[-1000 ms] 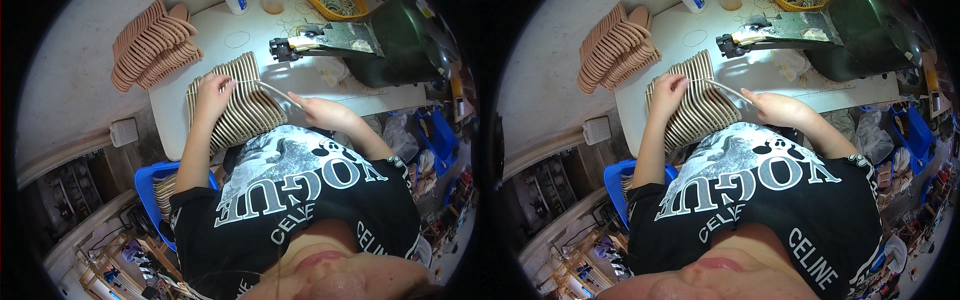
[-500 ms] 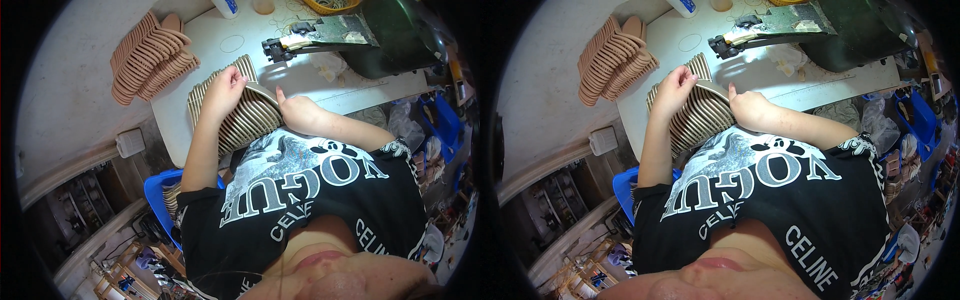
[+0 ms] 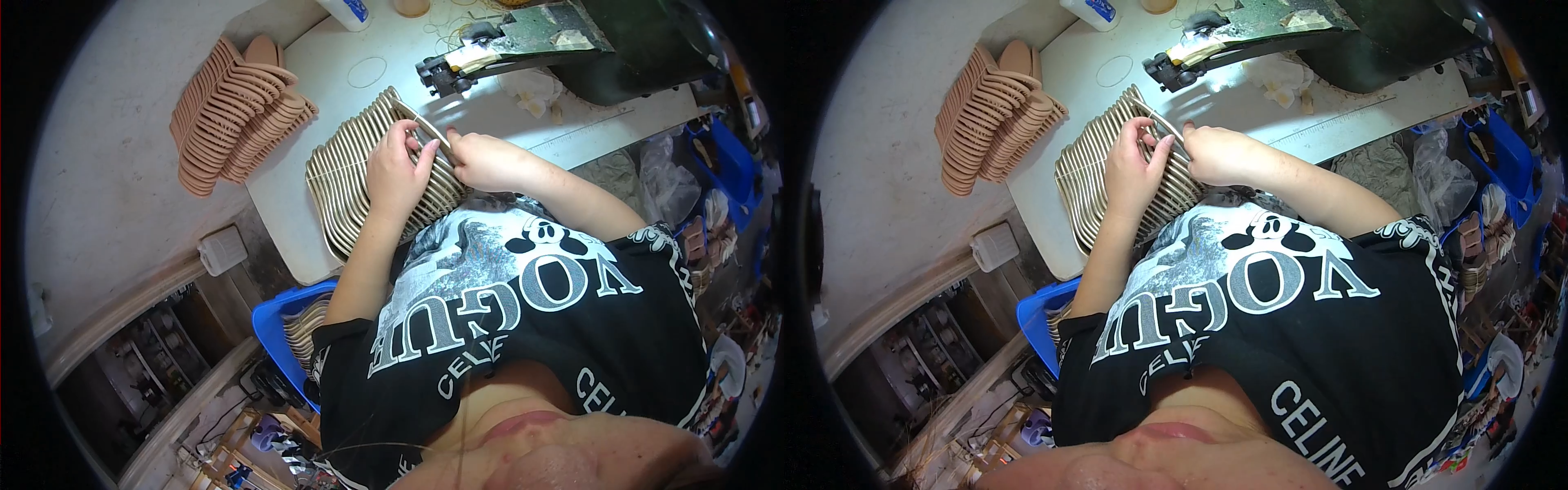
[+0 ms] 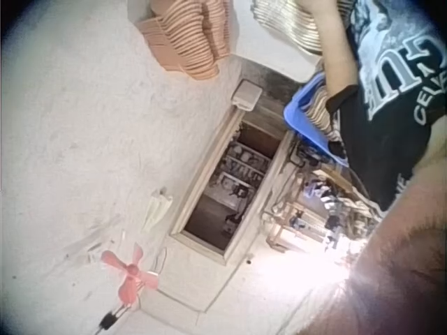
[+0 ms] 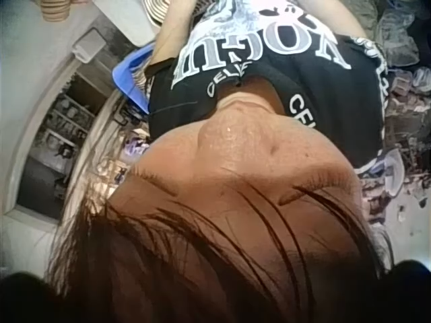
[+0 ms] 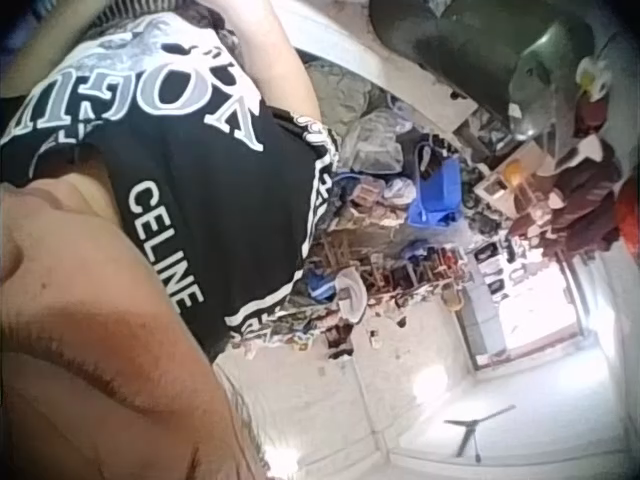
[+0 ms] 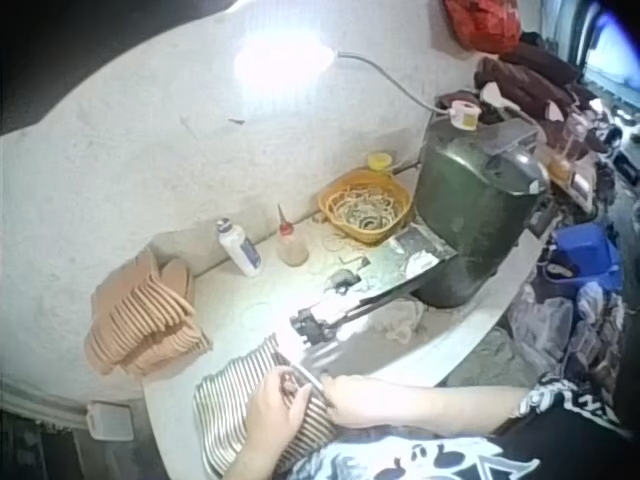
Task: The recorder applies adhesive from a bottle to shoe insole components and stacks them.
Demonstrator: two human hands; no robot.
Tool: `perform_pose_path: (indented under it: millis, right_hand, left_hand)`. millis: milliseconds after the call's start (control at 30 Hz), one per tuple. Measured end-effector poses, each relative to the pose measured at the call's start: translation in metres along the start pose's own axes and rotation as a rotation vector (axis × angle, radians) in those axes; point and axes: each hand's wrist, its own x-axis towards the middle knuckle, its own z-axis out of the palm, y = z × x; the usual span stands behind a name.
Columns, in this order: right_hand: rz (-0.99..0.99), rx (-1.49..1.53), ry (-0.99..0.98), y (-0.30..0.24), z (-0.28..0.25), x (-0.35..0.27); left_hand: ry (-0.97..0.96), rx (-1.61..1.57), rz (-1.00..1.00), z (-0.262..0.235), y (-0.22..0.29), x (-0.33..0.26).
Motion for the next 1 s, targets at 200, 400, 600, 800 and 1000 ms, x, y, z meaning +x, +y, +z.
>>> perform_pose_path:
  millis: [200, 400, 600, 800, 1000]
  right_hand:
    - [-0.010, -0.140, 0.081, -0.021, 0.003, -0.009]
    - [0.044, -0.090, 0.128, -0.019, 0.007, -0.008]
    - [0.076, -0.079, 0.072, -0.028, 0.004, -0.013]
    - [0.090, -0.021, 0.086, -0.017, 0.006, -0.007]
    - [0.077, 0.145, 0.203, 0.004, 0.030, 0.032]
  left_hand:
    - [-0.052, 0.039, -0.082, 0.007, -0.024, 0.007]
    - [-0.089, 0.222, -0.170, 0.006, -0.016, 0.012]
    - [-0.060, 0.315, -0.194, 0.019, -0.006, 0.016]
    - [-0.030, 0.471, -0.153, 0.028, -0.004, 0.014]
    - [-0.038, 0.380, -0.145, 0.027, -0.007, 0.014]
